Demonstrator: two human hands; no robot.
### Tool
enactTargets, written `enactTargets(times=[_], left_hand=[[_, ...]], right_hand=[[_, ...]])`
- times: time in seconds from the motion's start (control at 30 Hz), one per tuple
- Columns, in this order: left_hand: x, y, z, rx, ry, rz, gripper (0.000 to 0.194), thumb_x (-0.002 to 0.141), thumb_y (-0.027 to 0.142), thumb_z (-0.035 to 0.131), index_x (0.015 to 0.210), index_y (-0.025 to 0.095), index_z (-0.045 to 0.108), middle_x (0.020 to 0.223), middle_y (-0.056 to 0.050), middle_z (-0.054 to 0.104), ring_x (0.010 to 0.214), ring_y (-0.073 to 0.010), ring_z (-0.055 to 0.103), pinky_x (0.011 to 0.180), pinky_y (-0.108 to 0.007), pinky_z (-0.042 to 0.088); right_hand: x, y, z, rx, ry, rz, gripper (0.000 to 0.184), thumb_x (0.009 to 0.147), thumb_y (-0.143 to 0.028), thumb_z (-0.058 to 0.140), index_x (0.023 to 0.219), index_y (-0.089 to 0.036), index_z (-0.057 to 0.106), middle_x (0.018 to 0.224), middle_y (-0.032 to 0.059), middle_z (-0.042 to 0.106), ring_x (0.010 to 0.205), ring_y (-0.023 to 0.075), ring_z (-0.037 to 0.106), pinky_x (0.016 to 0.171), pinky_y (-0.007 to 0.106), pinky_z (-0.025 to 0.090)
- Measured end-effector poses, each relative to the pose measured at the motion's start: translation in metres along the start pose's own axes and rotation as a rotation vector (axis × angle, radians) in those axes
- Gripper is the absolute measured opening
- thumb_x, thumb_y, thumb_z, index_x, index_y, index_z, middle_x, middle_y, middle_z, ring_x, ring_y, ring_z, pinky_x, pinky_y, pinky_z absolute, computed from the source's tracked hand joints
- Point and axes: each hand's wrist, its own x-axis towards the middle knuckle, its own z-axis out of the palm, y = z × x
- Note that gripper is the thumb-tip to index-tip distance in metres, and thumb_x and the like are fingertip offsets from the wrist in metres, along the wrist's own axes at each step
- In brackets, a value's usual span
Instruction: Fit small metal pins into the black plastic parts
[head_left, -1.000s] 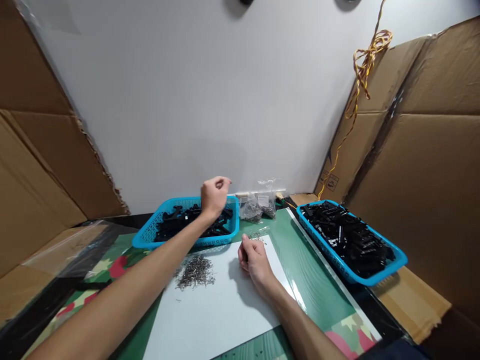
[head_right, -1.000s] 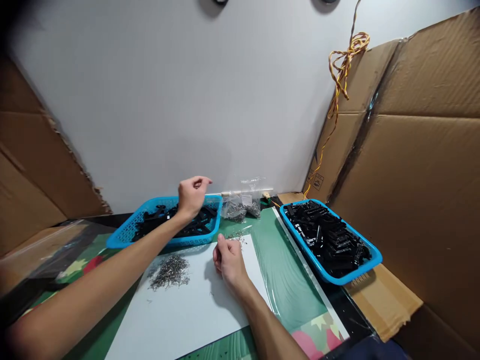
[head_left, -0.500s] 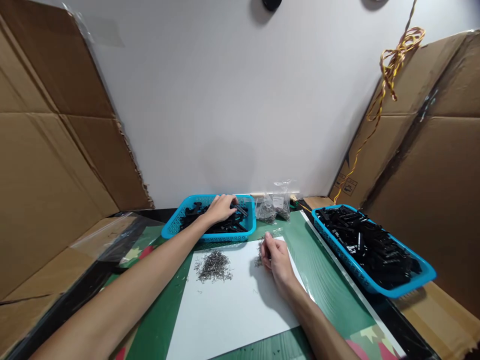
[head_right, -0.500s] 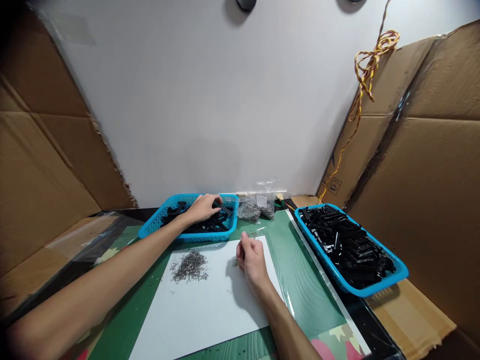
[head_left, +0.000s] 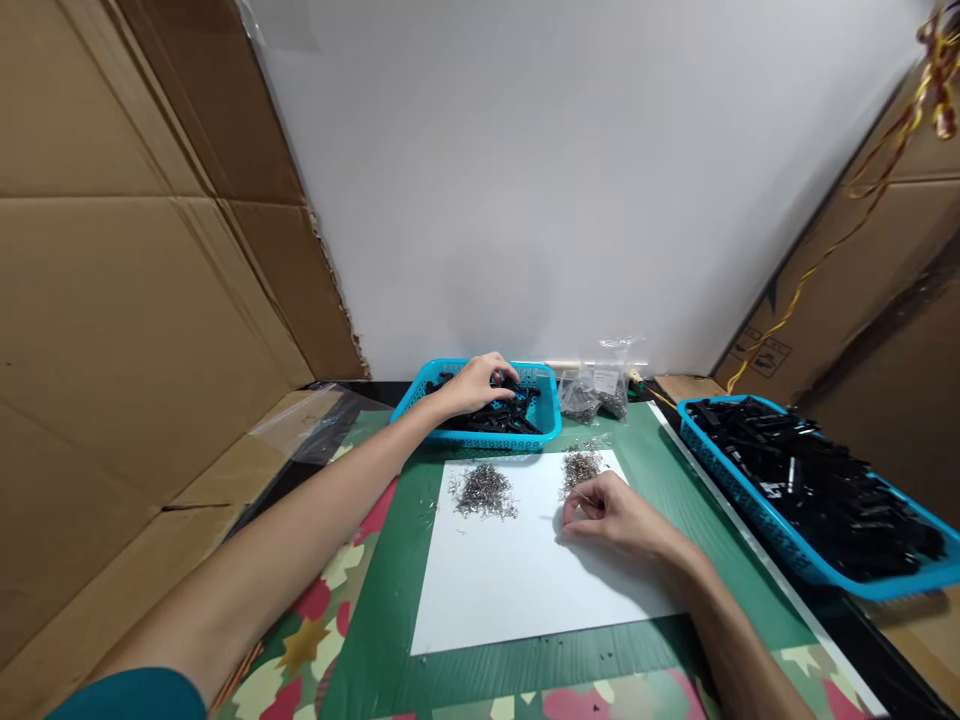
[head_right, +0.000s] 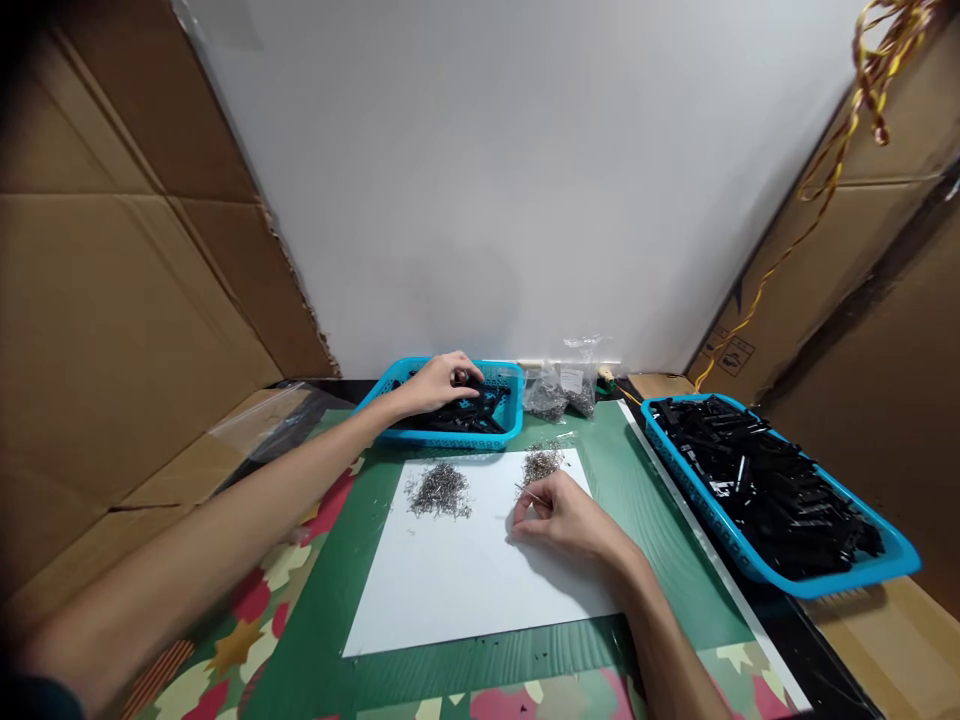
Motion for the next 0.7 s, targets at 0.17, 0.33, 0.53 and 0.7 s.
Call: enactTargets(times=[0.17,0.33,0.53,0.7], left_hand=[[-0.045,0.042,-0.009,-0.3,0.268,-0.016,0.024,0.086,0.037,0.081,0.102,0.019,0.079,0.11,-0.008,0.07,0.076,-0.0134,0.063,0.075,-0.033,0.055],[-0.105,0.087,0.014,-0.739,0.248,-0.149,0.032,0.088,0.041,0.082,0.1,0.013,0.074,0.087,-0.008,0.073,0.075,-0.0172,0.071,0.069,-0.031,0.058],[-0.156,0.099,0.058,-0.842,0.246,-0.287,0.042,0.081,0.034,0.09,0.115,0.014,0.076,0.1,-0.01,0.074,0.097,-0.0192,0.07,0.086,-0.03,0.058],[-0.167,0.102,0.072,-0.764,0.209,-0.278,0.028,0.084,0.041,0.086,0.093,0.014,0.08,0.101,-0.01,0.072,0.087,-0.017,0.068,0.074,-0.027,0.056]], right_hand=[[-0.004,-0.003,0.002,-0.119,-0.046,0.051,0.014,0.079,-0.033,0.08,0.082,-0.02,0.082,0.06,-0.0052,0.041,0.06,0.0106,0.036,0.056,0.028,0.023],[-0.009,-0.011,0.002,-0.223,-0.067,0.011,0.011,0.083,-0.025,0.07,0.083,-0.02,0.081,0.06,-0.0053,0.039,0.059,0.0111,0.035,0.057,0.028,0.025],[-0.012,-0.015,0.0,-0.21,-0.035,0.003,0.019,0.088,-0.027,0.064,0.093,-0.019,0.081,0.06,-0.0058,0.034,0.059,0.0117,0.032,0.056,0.028,0.024],[-0.013,-0.013,-0.002,-0.186,-0.044,0.035,0.021,0.09,-0.031,0.066,0.096,-0.019,0.082,0.06,-0.0065,0.032,0.058,0.0114,0.03,0.056,0.028,0.022]])
